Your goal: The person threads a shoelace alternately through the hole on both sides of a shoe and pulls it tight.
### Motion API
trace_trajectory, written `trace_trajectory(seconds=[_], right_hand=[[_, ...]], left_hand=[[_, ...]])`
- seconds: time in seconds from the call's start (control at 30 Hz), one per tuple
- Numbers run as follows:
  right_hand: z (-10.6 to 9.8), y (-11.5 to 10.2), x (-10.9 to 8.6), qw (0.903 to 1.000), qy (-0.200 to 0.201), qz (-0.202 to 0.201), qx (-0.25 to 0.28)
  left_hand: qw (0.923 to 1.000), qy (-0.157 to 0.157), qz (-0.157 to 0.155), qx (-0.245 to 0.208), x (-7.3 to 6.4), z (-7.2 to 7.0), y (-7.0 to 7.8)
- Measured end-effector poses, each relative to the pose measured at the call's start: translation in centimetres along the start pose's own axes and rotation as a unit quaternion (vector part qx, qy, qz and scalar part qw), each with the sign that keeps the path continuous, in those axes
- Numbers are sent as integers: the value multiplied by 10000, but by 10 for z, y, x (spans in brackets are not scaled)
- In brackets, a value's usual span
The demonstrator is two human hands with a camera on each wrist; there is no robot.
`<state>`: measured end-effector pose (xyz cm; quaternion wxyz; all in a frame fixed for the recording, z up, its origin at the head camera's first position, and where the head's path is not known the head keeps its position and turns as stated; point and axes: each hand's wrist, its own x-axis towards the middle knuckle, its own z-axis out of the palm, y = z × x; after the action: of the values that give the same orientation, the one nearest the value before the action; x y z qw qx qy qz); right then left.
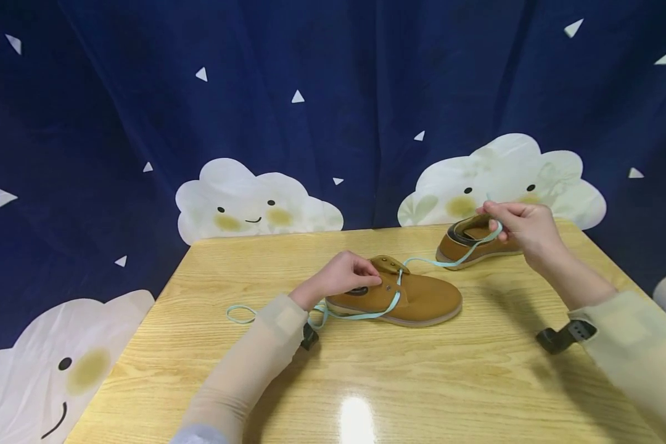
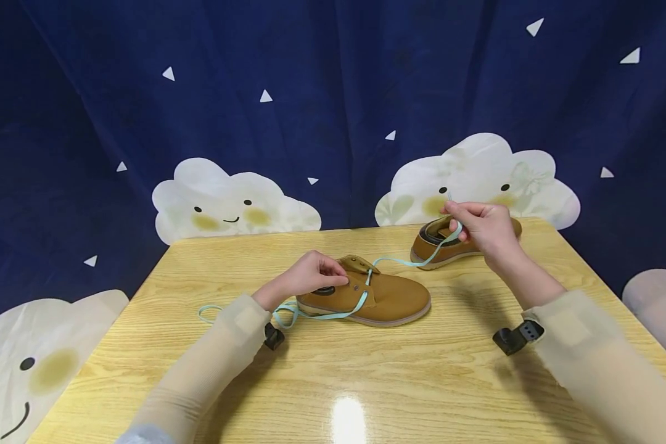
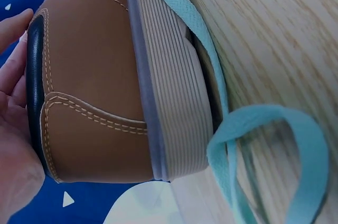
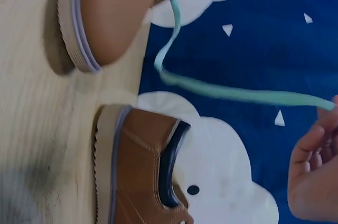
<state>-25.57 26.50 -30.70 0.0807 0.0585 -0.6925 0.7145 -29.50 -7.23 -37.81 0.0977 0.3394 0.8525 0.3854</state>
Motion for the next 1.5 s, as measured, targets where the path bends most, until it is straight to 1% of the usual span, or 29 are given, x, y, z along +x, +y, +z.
trace_trajectory(seconds=[0.03,0.13,0.23,0.3,0.43,0.5,0.67,0.87,0.97,1.03,1.23,1.3,1.43,1.5], right_hand=[[3,1,-1,9998,-140,71,-119],[11,4,-6,9961,-475,132,-736],[21,7,-10,9880,-775,40,-1338],[28,8,-13,9817,-850,26,-1702],[43,12,-20,9731,-1005,193,-2066],[51,15,-24,9716,-1113,312,-2065],[70,25,-32,9678,-1573,534,-1891],[82,35,-38,9617,-2008,642,-1753],[85,40,-40,9614,-2110,731,-1609],[86,42,-40,9596,-2178,743,-1618],[87,51,-43,9473,-2198,552,-2264],[88,54,-44,9469,-2182,548,-2298],[89,60,-47,9504,-2263,557,-2058],[90,63,-49,9502,-2333,582,-1984]], left_hand=[[10000,-6,-7,1,0,0,0],[10000,-20,-42,-8,0,0,1],[10000,-30,-44,-11,0,0,1],[10000,-26,-37,0,0,0,1],[10000,-10,-42,22,1,0,0],[10000,-7,-52,23,1,0,0],[10000,16,-53,-2,0,0,2],[10000,70,-37,-33,0,0,4],[10000,66,-64,-38,0,0,4],[9999,58,-76,-50,-1,0,4],[9999,61,-31,-117,-1,0,4],[9999,57,-31,-125,-1,0,4],[9999,49,-49,-124,-1,1,3],[9999,36,-40,-140,-1,1,3]])
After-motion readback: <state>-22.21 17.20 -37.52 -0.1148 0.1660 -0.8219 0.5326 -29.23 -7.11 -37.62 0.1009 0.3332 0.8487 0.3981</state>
